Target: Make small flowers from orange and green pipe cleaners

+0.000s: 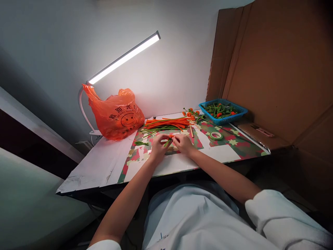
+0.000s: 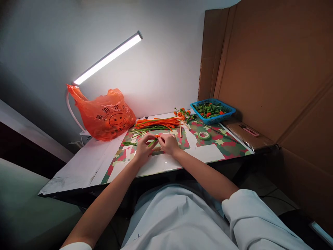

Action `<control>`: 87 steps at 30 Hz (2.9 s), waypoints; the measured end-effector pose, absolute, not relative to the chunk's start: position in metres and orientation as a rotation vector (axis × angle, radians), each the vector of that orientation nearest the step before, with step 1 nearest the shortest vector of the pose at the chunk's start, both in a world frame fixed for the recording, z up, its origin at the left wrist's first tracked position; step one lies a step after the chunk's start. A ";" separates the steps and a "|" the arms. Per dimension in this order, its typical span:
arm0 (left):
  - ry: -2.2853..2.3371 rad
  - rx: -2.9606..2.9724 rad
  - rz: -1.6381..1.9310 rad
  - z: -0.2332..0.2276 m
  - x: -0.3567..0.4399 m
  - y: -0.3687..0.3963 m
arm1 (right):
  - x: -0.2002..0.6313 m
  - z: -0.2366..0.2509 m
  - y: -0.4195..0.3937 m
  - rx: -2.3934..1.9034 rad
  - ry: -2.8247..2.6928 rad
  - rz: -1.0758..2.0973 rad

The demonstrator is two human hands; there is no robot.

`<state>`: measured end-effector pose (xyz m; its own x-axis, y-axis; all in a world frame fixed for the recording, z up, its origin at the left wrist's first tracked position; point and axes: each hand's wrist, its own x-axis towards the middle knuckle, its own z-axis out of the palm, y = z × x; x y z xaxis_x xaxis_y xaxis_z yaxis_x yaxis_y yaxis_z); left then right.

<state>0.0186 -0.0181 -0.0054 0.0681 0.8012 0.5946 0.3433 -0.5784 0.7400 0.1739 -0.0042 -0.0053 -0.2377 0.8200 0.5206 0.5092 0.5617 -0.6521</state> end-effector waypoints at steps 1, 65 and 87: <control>1.118 1.908 1.541 -0.005 0.018 -0.018 | 0.174 -0.006 -0.002 -1.041 -1.827 0.512; 1.135 1.636 1.524 -0.001 0.020 -0.018 | 0.177 -0.003 -0.004 -0.927 -1.707 0.377; 1.274 1.972 1.585 -0.006 0.019 -0.018 | 0.174 -0.013 0.009 -0.819 -1.494 0.957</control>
